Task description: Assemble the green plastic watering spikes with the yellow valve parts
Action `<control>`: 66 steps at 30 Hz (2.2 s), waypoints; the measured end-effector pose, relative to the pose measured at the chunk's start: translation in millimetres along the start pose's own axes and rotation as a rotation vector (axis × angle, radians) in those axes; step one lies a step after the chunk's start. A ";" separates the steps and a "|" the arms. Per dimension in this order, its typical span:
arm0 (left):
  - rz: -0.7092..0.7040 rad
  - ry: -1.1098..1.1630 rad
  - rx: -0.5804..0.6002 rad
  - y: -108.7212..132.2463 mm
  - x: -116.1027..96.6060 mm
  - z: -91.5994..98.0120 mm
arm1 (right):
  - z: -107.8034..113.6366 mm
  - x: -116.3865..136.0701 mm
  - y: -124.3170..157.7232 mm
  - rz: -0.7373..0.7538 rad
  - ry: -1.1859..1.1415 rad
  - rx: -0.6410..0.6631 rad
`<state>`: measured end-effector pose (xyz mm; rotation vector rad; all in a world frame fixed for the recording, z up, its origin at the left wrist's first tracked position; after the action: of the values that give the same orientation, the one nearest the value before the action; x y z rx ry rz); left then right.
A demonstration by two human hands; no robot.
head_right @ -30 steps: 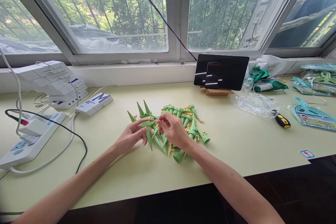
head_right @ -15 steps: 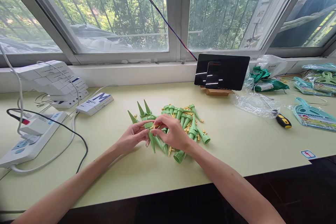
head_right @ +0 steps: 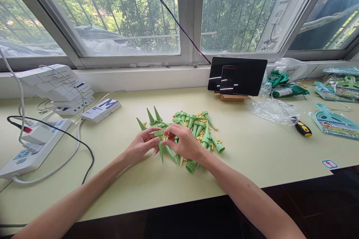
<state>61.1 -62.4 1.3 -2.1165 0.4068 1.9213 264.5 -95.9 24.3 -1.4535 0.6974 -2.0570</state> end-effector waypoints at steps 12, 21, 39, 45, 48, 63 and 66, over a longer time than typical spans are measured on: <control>0.004 0.036 -0.031 -0.1 -2.1 -1.0 | -2.9 -5.6 0.8 -0.086 -0.082 -0.048; -0.013 0.026 -0.064 0.3 -4.5 -2.7 | -4.6 -6.0 -0.6 -0.190 -0.123 -0.072; -0.079 -0.102 -0.061 2.3 -8.9 -6.2 | -3.4 -1.2 -0.1 -0.398 -0.130 -0.036; -0.079 -0.127 -0.115 2.9 -10.5 -8.1 | -2.9 -1.5 -0.2 -0.327 -0.140 0.010; -0.075 -0.126 -0.116 3.2 -11.0 -9.1 | -3.3 -3.9 1.2 -0.325 -0.155 0.013; -0.137 -0.182 -0.136 7.1 -8.8 -10.2 | -3.1 -5.5 3.1 -0.365 -0.163 0.064; -0.146 -0.201 -0.136 7.6 -8.6 -10.9 | -2.7 -5.2 2.9 -0.375 -0.166 0.070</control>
<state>67.6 -73.2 10.9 -1.9450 0.0806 2.1010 263.8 -94.2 18.0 -1.7967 0.2986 -2.1696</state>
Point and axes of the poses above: each hand's wrist, its own y-axis away from the middle knuckle, its own z-axis out of the back of the hand, x = y × z, the point moved 1 cm from there along -y, towards the middle knuckle, and after that the axes turned 14 degrees about -x, right-handed, at the moved point
